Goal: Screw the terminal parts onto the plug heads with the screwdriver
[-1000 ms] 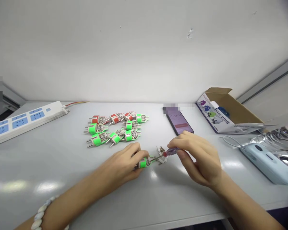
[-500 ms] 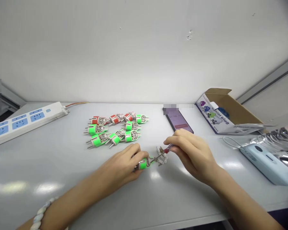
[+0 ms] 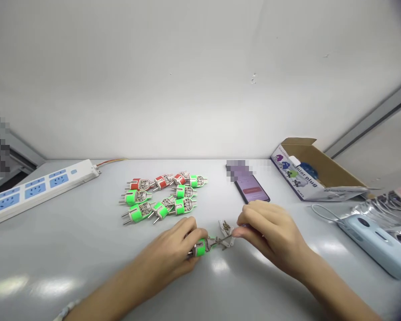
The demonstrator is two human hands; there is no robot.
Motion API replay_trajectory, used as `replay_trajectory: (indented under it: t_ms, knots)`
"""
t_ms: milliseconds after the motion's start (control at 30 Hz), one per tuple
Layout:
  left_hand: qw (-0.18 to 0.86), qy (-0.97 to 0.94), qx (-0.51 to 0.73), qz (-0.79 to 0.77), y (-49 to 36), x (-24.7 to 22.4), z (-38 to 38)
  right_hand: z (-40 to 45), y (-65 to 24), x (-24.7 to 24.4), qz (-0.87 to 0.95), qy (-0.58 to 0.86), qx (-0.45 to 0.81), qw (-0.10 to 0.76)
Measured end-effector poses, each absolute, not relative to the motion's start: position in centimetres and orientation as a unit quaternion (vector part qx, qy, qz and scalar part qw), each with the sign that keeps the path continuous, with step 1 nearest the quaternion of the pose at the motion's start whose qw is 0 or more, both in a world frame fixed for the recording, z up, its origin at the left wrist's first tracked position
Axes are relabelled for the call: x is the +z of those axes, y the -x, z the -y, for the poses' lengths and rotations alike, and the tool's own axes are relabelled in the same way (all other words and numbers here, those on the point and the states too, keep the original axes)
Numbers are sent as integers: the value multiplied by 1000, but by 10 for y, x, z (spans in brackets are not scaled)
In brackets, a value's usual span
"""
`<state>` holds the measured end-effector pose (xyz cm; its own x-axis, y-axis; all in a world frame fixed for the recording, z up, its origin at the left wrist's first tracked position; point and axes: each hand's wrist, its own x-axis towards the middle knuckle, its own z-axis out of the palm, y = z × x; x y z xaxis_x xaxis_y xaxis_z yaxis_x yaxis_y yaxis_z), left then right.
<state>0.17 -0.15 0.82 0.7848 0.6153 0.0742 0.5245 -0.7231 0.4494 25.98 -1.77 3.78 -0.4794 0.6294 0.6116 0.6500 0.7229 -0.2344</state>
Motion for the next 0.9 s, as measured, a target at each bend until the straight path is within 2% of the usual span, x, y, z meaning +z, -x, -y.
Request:
replay_trajectory:
  t_ms: [67,200,300,633,900]
  knots:
    - [215,-920,105,-312,-1,8,1,18,-260,41,869,367,0,331]
    - [243,-905,86,-338,0,11,2,21,-262,49,881,355,107,294]
    - [259,-898,72,-348,-1,15,0,24,-262,48,864,356,189,302]
    - [274,-898,93,-332,1,11,0,26,-246,25,773,348,256,465]
    - [294,-891,99,-331,-3,15,-1,22,-244,25,742,376,228,505]
